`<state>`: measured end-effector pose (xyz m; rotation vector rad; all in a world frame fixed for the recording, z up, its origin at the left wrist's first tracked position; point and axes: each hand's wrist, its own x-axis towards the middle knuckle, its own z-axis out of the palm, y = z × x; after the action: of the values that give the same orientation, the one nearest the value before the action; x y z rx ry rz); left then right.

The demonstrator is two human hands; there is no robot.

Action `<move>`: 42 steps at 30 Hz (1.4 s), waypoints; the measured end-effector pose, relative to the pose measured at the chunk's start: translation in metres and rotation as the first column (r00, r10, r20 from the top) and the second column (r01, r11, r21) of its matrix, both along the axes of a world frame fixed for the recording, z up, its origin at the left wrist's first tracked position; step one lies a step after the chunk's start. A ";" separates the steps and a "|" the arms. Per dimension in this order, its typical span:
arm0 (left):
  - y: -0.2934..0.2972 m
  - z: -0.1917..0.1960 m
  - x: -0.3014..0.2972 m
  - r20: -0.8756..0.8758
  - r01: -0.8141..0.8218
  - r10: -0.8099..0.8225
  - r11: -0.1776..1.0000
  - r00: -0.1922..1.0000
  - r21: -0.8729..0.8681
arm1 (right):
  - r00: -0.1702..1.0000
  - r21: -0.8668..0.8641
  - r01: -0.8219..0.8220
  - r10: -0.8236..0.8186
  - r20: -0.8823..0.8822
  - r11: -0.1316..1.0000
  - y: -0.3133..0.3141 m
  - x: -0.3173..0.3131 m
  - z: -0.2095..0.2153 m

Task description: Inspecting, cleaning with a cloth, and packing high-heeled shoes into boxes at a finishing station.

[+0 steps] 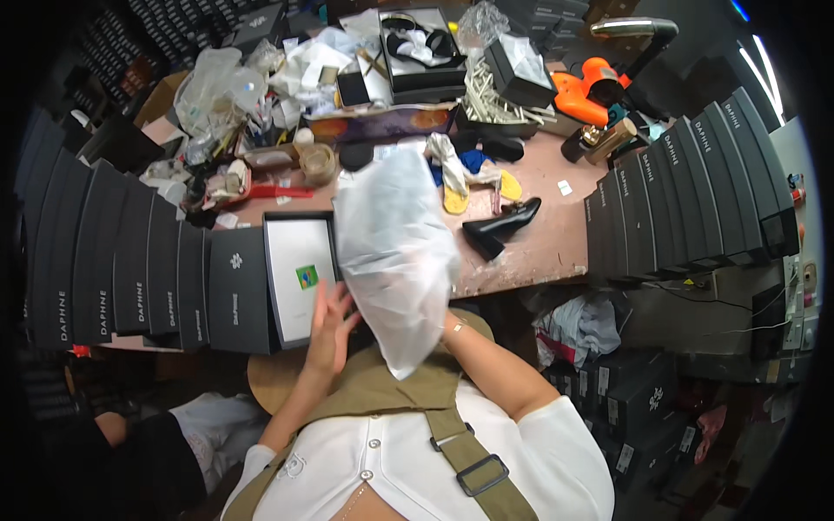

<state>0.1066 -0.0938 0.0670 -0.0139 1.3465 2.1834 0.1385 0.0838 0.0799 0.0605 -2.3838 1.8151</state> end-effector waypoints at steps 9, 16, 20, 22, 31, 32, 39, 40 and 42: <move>-0.032 -0.022 -0.062 -0.092 -0.472 0.473 0.881 0.876 0.029 | 0.940 -0.138 -0.197 0.227 0.254 0.971 0.007 0.029 0.000; 0.060 -0.041 0.016 -0.578 0.337 -0.650 0.756 0.493 -0.562 | 0.814 -0.797 0.579 -0.193 0.548 0.175 0.048 0.046 -0.013; 0.100 -0.032 -0.083 -0.396 0.228 -0.848 0.488 0.352 -0.842 | 0.794 -0.782 0.608 -0.092 0.602 0.136 0.087 0.126 -0.061; 0.121 -0.041 -0.138 -0.265 0.045 -0.774 0.353 0.575 -0.935 | 0.810 -0.785 0.583 -0.075 0.581 0.209 0.088 0.133 -0.056; 0.087 0.029 -0.227 -0.535 -0.151 -0.357 0.709 0.765 -0.689 | 0.884 -0.619 0.397 -0.100 0.458 0.678 0.095 0.008 -0.027; 0.073 0.051 -0.229 -0.631 -0.231 -0.329 0.734 0.702 -0.639 | 0.892 -0.544 0.248 0.031 0.451 0.801 0.095 -0.012 -0.046; -0.022 0.121 -0.185 -0.906 -0.702 -0.189 0.579 0.379 -0.415 | 0.970 0.615 -0.021 -0.132 0.203 0.788 0.054 -0.034 -0.135; -0.043 0.116 -0.178 -0.902 -0.726 -0.143 0.549 0.406 -0.414 | 0.971 0.673 0.047 -0.191 0.142 0.738 0.059 -0.029 -0.103; -0.070 0.109 -0.169 -0.900 -0.746 -0.048 0.540 0.434 -0.389 | 0.951 0.760 0.111 -0.290 0.106 0.641 0.070 -0.020 -0.086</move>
<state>-0.0624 -0.1642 0.1759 0.5430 3.1214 1.7028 0.1190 0.1539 -0.0060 -0.3286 -2.9784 0.6531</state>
